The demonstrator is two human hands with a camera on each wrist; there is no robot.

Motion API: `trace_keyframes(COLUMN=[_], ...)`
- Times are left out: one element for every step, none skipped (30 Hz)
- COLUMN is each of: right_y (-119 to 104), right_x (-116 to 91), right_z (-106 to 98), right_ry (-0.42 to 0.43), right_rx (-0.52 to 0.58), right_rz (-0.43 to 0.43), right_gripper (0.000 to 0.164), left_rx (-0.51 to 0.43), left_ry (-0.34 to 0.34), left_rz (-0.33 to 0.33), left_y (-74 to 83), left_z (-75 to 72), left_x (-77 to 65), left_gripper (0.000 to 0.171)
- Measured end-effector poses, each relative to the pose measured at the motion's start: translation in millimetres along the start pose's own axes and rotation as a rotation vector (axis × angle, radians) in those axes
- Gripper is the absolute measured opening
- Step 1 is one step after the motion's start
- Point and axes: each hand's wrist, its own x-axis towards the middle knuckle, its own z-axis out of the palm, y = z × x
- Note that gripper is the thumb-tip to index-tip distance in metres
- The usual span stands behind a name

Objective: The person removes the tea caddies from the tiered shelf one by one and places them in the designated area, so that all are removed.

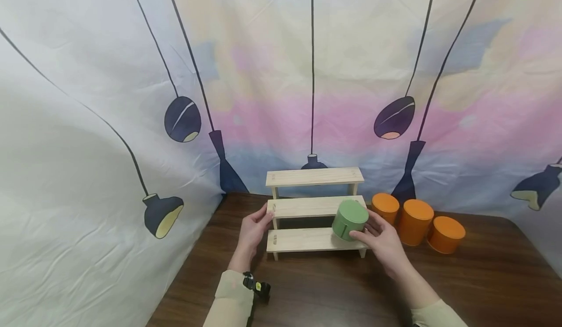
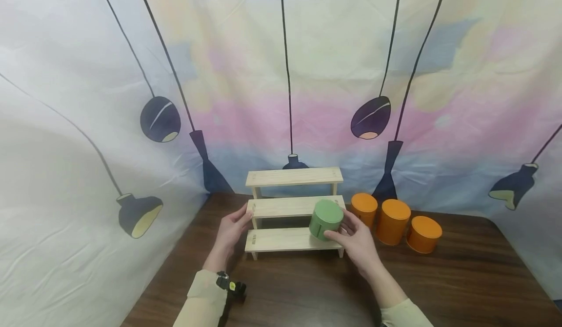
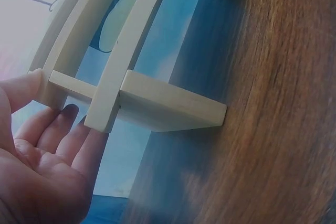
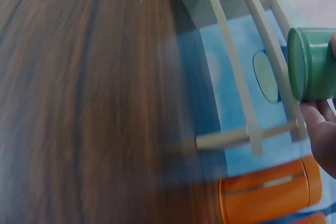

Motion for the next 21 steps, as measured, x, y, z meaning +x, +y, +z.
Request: trace_keyframes(right_y=[2, 3, 4, 6, 8, 10, 11, 13, 15, 17, 20, 23, 27, 30, 33, 36, 39, 40, 41, 41, 41], right_x=[-2, -4, -6, -9, -11, -13, -15, -17, -19, -22, -25, -28, -31, -34, -38, -41, -44, -47, -49, -51, -52], right_z=[-4, -9, -13, -18, -23, -28, -33, -39, -44, -49, -54, -59, -64, -69, -73, -78, -83, -87, -93, -98, -103], right_ry=[0.002, 0.007, 0.012, 0.018, 0.025, 0.033, 0.039, 0.046, 0.052, 0.059, 0.063, 0.071, 0.076, 0.081, 0.084, 0.084, 0.083, 0.080, 0.075, 0.070, 0.065], right_rx=[-0.012, -0.028, -0.043, -0.058, -0.075, -0.096, -0.113, -0.125, -0.139, -0.154, -0.169, -0.181, -0.193, -0.212, -0.236, -0.250, -0.263, -0.273, -0.286, -0.300, -0.305], right_rz=[0.004, 0.008, 0.010, 0.014, 0.013, 0.012, 0.013, 0.015, 0.017, 0.019, 0.025, 0.034, 0.046, 0.062, 0.081, 0.095, 0.115, 0.136, 0.155, 0.173, 0.187], right_gripper=[0.086, 0.086, 0.086, 0.086, 0.086, 0.086, 0.086, 0.086, 0.086, 0.086, 0.086, 0.087, 0.087, 0.088, 0.089, 0.089, 0.090, 0.091, 0.093, 0.095, 0.096], left_rx=[0.004, 0.006, 0.011, 0.013, 0.015, 0.016, 0.017, 0.015, 0.013, 0.009, 0.010, 0.012, 0.014, 0.014, 0.016, 0.020, 0.025, 0.027, 0.026, 0.027, 0.025], left_ry=[0.000, 0.001, 0.002, 0.002, 0.002, 0.004, 0.004, 0.005, 0.006, 0.004, 0.003, 0.001, -0.003, -0.005, -0.007, -0.009, -0.008, -0.006, -0.004, -0.003, -0.001], left_rz=[0.000, -0.002, -0.002, -0.003, -0.003, -0.004, -0.002, -0.001, 0.000, 0.002, 0.004, 0.006, 0.007, 0.005, 0.005, 0.004, 0.002, 0.000, -0.001, 0.004, 0.005], left_y=[0.0, 0.2, 0.3, 0.4, 0.6, 0.7, 0.8, 1.1, 1.4, 1.9, 2.1, 2.3, 2.7, 2.9, 3.0, 3.1, 3.0, 2.7, 2.5, 2.2, 2.1], left_z=[-0.1, -0.2, -0.3, -0.3, -0.3, -0.3, -0.2, -0.1, 0.0, 0.2, 0.1, -0.1, -0.2, 0.0, 0.2, 0.3, 0.4, 0.5, 0.5, 0.6, 0.6], left_x=[0.0, 0.0, -0.1, -0.2, -0.4, -0.6, -0.7, -0.9, -1.0, -1.0, -1.3, -1.5, -1.7, -1.8, -1.9, -1.9, -1.8, -1.5, -1.0, -0.5, -0.1], left_gripper=[0.053, 0.053, 0.053, 0.053, 0.053, 0.053, 0.053, 0.052, 0.052, 0.052, 0.051, 0.051, 0.051, 0.051, 0.051, 0.052, 0.052, 0.052, 0.051, 0.051, 0.051])
